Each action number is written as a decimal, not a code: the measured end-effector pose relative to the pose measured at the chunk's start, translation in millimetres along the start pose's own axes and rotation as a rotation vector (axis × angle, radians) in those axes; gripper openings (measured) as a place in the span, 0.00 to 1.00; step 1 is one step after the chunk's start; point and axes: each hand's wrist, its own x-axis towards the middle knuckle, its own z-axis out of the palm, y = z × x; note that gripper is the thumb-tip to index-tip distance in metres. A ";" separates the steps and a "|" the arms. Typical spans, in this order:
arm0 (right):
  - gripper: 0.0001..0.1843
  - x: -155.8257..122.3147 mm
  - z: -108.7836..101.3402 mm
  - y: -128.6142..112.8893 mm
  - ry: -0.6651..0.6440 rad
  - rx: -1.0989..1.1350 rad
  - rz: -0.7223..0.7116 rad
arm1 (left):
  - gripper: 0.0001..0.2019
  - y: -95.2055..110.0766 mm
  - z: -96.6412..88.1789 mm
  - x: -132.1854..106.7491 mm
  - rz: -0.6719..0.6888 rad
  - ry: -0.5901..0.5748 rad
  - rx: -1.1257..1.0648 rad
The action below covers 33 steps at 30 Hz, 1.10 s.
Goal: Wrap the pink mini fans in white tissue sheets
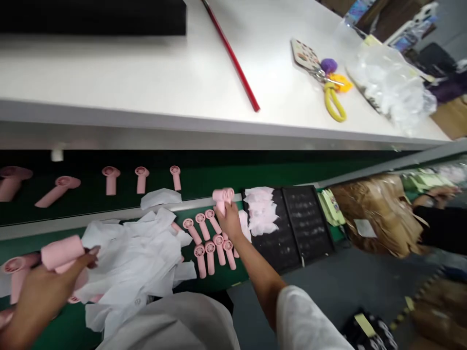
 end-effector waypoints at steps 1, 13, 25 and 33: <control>0.23 -46.6 -6.8 23.3 0.008 0.003 0.021 | 0.24 10.4 4.2 6.8 -0.005 -0.038 0.011; 0.20 -210.8 56.7 131.4 0.099 -0.260 0.342 | 0.29 97.5 83.5 -23.2 0.279 -0.315 0.097; 0.23 -160.8 42.0 132.6 -0.026 -0.177 0.089 | 0.23 134.8 126.2 -25.8 0.463 -0.482 0.209; 0.21 -190.4 45.2 143.2 0.066 -0.248 0.243 | 0.22 137.4 138.0 -14.9 0.477 -0.426 0.250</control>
